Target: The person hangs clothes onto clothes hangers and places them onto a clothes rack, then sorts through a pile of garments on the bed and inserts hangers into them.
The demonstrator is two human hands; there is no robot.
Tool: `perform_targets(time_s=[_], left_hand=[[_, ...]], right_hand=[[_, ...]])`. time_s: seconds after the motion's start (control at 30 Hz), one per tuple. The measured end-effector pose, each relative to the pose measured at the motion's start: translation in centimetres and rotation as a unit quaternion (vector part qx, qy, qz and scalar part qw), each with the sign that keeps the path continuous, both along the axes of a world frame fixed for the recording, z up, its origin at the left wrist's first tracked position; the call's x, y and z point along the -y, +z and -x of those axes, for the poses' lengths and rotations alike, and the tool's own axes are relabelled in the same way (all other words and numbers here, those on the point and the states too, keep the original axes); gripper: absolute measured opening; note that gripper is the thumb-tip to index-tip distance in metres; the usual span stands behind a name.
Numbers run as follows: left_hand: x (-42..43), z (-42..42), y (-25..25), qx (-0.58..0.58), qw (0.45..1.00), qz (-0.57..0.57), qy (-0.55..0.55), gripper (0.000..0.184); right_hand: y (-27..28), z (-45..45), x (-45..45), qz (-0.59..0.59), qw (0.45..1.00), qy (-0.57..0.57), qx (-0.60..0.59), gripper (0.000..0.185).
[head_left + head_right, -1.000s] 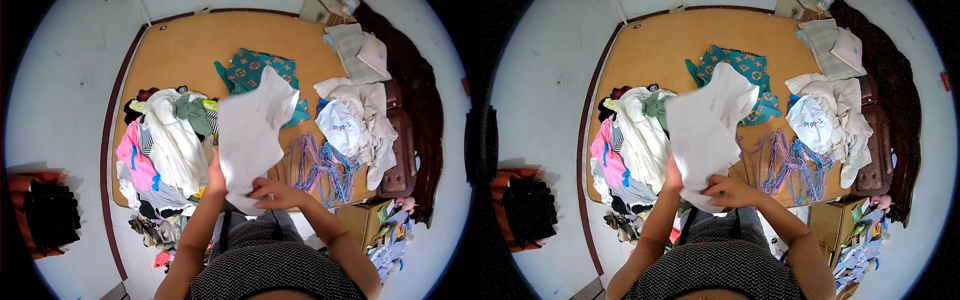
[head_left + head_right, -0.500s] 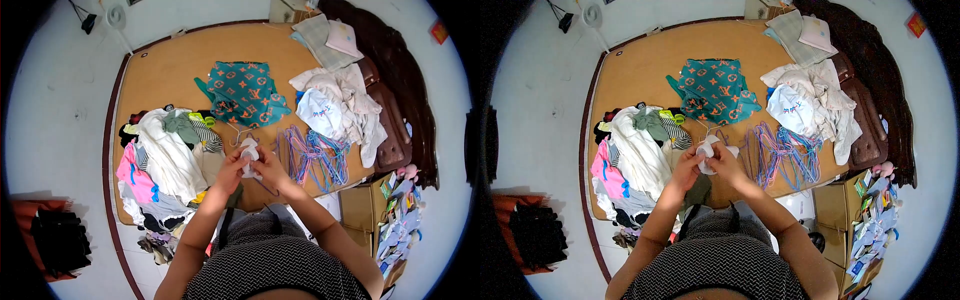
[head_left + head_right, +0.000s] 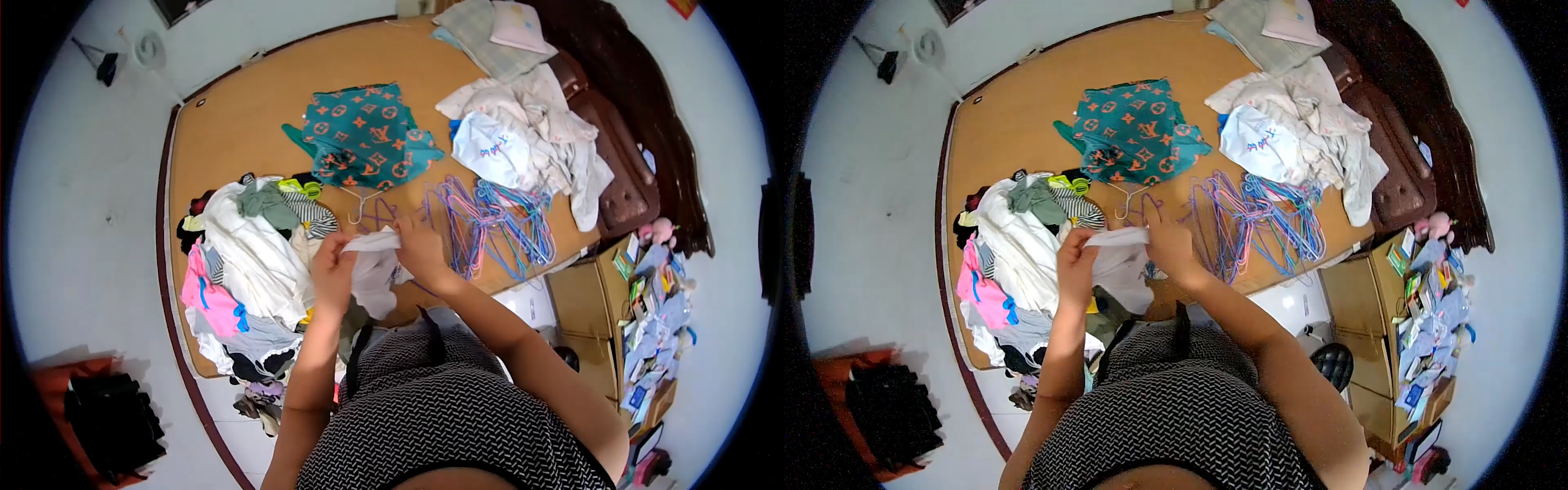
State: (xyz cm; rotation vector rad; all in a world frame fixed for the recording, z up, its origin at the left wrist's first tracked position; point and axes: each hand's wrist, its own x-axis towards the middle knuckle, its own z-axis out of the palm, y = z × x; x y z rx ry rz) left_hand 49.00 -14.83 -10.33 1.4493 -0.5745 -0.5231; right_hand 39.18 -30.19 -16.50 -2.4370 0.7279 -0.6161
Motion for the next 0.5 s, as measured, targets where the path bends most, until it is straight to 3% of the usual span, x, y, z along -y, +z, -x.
perform_targets(time_s=[0.07,0.1,0.13,0.27,0.33,0.37,0.43,0.5], left_hand=[[-1.4,-0.8,0.1,0.116,0.989,-0.071,0.062,0.019],[-2.5,-1.5,-0.3,0.169,0.973,-0.113,0.106,0.021],[-3.8,-2.0,-0.8,0.108,0.981,-0.095,0.133,0.018],[-10.2,-3.4,-4.0,-0.008,0.963,-0.22,0.156,0.007],[-11.9,-2.2,-4.6,-0.082,0.942,-0.291,0.146,0.017],[-11.9,-1.2,-3.9,-0.135,0.929,-0.306,0.16,0.024],[-10.6,0.7,-1.6,-0.115,0.917,-0.317,0.211,0.034],[-9.3,1.7,0.3,-0.124,0.924,-0.294,0.214,0.034]], right_hand=[[-2.9,1.1,0.8,0.022,0.999,0.004,-0.041,0.02],[-3.8,2.3,1.5,-0.053,0.981,0.06,-0.175,0.021],[-4.7,3.4,2.2,-0.127,0.937,0.116,-0.305,0.023],[-8.4,7.0,5.0,-0.204,0.94,0.156,-0.225,0.03],[-11.9,7.6,6.6,-0.375,0.91,0.145,-0.101,0.033],[-15.0,8.0,7.8,-0.379,0.907,0.15,-0.101,0.033],[-22.7,8.4,10.9,-0.327,0.929,-0.022,-0.169,0.03],[-26.2,8.5,13.2,-0.311,0.921,-0.123,-0.199,0.028]])
